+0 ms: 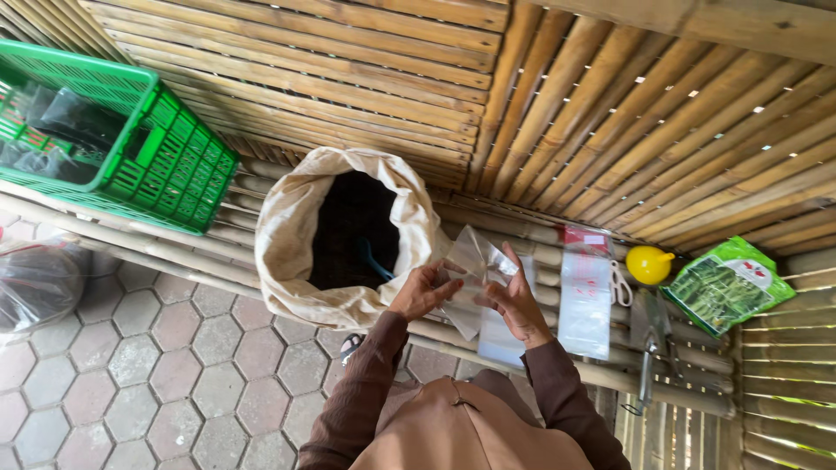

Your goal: The person scoops dark soil from a large sack into small plastic bags using a blue scoop. After filling each bag, they place it into a green basket. The person repeats this process multiple times.

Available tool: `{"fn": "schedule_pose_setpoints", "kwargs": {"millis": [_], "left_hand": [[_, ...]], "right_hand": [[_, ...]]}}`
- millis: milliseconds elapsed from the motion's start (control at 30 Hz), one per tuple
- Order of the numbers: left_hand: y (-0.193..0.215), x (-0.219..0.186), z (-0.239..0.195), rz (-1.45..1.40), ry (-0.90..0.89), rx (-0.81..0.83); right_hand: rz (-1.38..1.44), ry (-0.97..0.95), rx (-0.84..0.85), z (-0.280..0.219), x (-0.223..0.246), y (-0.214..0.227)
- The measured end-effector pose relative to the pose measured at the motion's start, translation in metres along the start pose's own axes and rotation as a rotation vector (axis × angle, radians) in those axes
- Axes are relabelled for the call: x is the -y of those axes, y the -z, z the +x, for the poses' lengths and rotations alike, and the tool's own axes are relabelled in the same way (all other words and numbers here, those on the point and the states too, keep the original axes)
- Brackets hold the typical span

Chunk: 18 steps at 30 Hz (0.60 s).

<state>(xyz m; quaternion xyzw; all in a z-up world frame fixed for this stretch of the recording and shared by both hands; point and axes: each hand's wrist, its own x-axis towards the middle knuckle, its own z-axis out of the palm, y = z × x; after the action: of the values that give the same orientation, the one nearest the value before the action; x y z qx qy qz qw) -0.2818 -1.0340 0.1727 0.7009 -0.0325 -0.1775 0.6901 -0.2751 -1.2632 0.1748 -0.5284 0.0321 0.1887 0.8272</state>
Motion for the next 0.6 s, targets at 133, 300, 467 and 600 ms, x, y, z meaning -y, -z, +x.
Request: {"fn": "schedule_pose_setpoints", "kwargs": {"millis": [133,300,467,600], "left_hand": [[0.074,-0.013,-0.011,0.019,-0.154,-0.019],[0.171,-0.026,-0.011,0.322,-0.244,-0.09],[0.222,-0.082,-0.021,0.631,-0.813,-0.359],[0.25,-0.102,-0.017,0.803,-0.589,-0.066]], "right_hand": [[0.043,0.055,-0.158,0.031,-0.021,-0.051],[0.047,0.227,-0.185,0.083,-0.054,-0.103],[-0.49,0.395,-0.101,0.117,-0.047,-0.168],[-0.778,0.398,-0.015,0.132,-0.05,-0.206]]}}
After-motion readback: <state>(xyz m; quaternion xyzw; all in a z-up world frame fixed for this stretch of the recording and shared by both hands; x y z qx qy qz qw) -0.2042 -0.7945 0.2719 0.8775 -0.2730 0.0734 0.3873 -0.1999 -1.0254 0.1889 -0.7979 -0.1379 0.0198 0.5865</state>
